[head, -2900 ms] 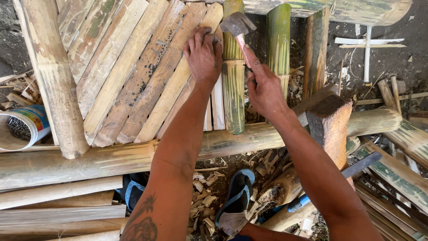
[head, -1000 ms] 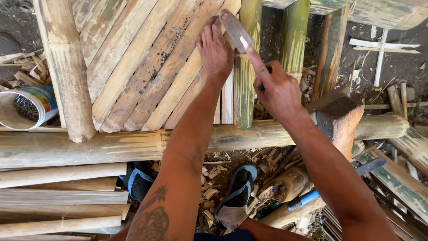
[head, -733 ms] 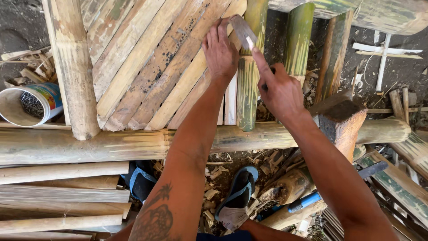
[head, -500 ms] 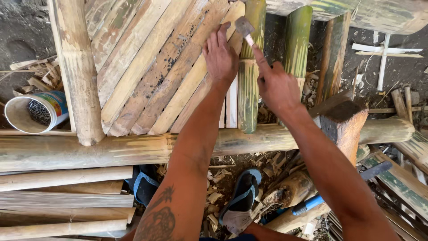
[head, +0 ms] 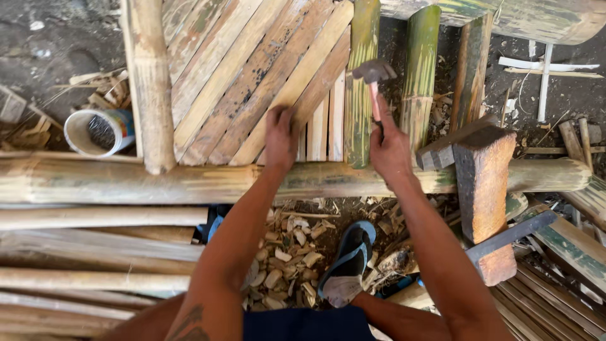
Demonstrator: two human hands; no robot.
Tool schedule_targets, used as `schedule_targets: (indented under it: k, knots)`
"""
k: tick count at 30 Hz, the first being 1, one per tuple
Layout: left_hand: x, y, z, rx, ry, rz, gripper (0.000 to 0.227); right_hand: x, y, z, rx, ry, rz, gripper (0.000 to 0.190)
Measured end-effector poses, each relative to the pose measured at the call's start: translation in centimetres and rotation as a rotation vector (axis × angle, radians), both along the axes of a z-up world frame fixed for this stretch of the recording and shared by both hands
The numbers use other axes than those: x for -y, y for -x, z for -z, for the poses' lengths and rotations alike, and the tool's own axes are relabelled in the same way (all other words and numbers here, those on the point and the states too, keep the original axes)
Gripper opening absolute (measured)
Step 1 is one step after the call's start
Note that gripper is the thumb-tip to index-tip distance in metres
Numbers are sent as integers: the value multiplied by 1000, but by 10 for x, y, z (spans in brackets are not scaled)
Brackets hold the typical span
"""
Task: The person cuts bamboo strips with a hand saw, places them into a bamboo frame, and secures them with nails using a hammer. The process is repeated multiple times to build up the structure.
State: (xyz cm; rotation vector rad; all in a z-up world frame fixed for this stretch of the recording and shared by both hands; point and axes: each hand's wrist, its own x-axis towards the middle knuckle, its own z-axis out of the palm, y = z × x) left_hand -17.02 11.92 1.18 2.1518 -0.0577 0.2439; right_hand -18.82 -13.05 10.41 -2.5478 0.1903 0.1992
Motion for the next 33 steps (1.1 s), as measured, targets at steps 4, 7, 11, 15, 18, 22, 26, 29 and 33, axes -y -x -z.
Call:
schedule_targets:
  k: [4, 7, 11, 15, 18, 22, 26, 29, 33]
  knots:
    - [-63, 65, -25, -211, -199, 29, 34, -36, 43, -6, 230, -233, -151, 74]
    - [-84, 83, -31, -374, -287, -16, 21, -75, 64, -17, -362, -241, 85, 67]
    - [-79, 63, -23, -474, -330, -87, 16, -120, 80, -35, -342, -127, -183, 74]
    - [-82, 45, -7, -701, -316, -70, 16, -147, 85, -36, -388, 177, -389, 84]
    - [-100, 42, 0, -722, -269, 31, 15, -153, 89, -31, -414, 281, -427, 91]
    - [-184, 29, -1, -190, -130, -76, 12, -152, 92, -18, -192, 266, -478, 104]
    - [-323, 14, -8, -93, -307, -401, 13, -161, 105, 5, -307, 306, -396, 103]
    - [-374, -12, 3, -577, -553, -386, 19, -157, 112, 15, -272, 298, -358, 103]
    - [-394, -37, 39, -726, -690, -251, 23, -160, 111, 33, -236, 322, -336, 103]
